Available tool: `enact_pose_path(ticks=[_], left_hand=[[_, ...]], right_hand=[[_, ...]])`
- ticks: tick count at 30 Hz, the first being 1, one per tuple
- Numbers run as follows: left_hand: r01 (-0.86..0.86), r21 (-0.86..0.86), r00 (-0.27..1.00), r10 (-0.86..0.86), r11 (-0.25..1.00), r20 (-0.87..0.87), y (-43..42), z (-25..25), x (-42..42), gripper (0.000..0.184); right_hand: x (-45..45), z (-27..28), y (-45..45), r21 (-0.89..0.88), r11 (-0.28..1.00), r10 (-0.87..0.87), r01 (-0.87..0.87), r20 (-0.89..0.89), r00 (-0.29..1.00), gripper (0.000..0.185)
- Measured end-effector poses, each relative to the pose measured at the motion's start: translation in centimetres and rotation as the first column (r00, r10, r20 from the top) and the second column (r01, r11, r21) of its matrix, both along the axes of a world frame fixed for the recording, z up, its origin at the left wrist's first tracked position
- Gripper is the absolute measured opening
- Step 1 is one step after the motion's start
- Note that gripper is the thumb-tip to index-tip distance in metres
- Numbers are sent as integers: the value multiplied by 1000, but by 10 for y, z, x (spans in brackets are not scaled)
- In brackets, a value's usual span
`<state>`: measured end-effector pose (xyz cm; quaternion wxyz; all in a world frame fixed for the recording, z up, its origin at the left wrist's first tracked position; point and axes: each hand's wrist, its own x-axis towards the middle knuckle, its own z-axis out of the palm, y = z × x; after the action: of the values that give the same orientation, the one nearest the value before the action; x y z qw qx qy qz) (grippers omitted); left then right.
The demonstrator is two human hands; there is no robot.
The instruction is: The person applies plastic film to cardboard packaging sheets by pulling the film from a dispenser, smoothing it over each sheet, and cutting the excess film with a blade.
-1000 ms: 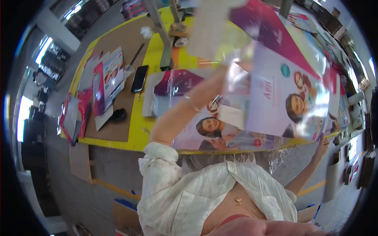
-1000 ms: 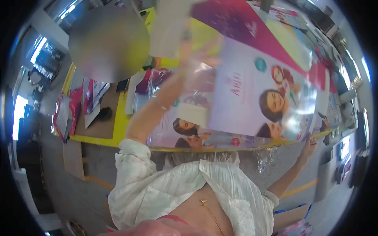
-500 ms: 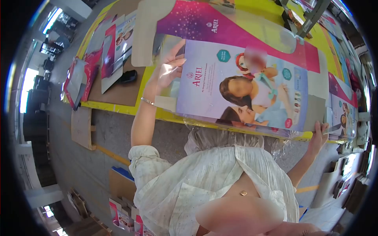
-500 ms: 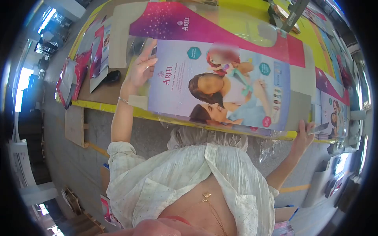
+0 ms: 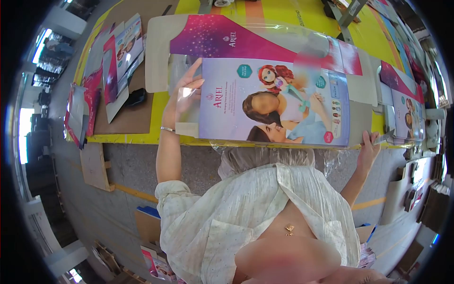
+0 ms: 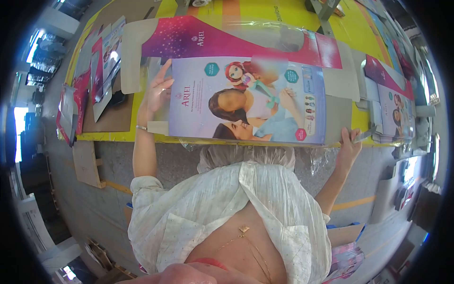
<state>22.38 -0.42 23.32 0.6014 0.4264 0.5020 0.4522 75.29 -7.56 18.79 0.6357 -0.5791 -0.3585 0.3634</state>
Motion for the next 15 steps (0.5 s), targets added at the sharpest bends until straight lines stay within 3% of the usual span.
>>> enact_pose_path(ticks=[6, 7, 15], left_hand=[[-22, -16, 1000, 22, 1000, 17, -12, -11, 24, 66], [-25, -30, 999, 25, 999, 23, 19, 4, -38, 66], [12, -43, 1000, -11, 999, 18, 19, 0, -38, 64]], right_hand=[[8, 4, -13, -51, 999, -12, 12, 1, 1000, 32], [-56, 25, 19, -65, 998, -9, 9, 8, 1000, 32], [-53, 18, 17, -76, 997, -1, 3, 25, 1000, 32]])
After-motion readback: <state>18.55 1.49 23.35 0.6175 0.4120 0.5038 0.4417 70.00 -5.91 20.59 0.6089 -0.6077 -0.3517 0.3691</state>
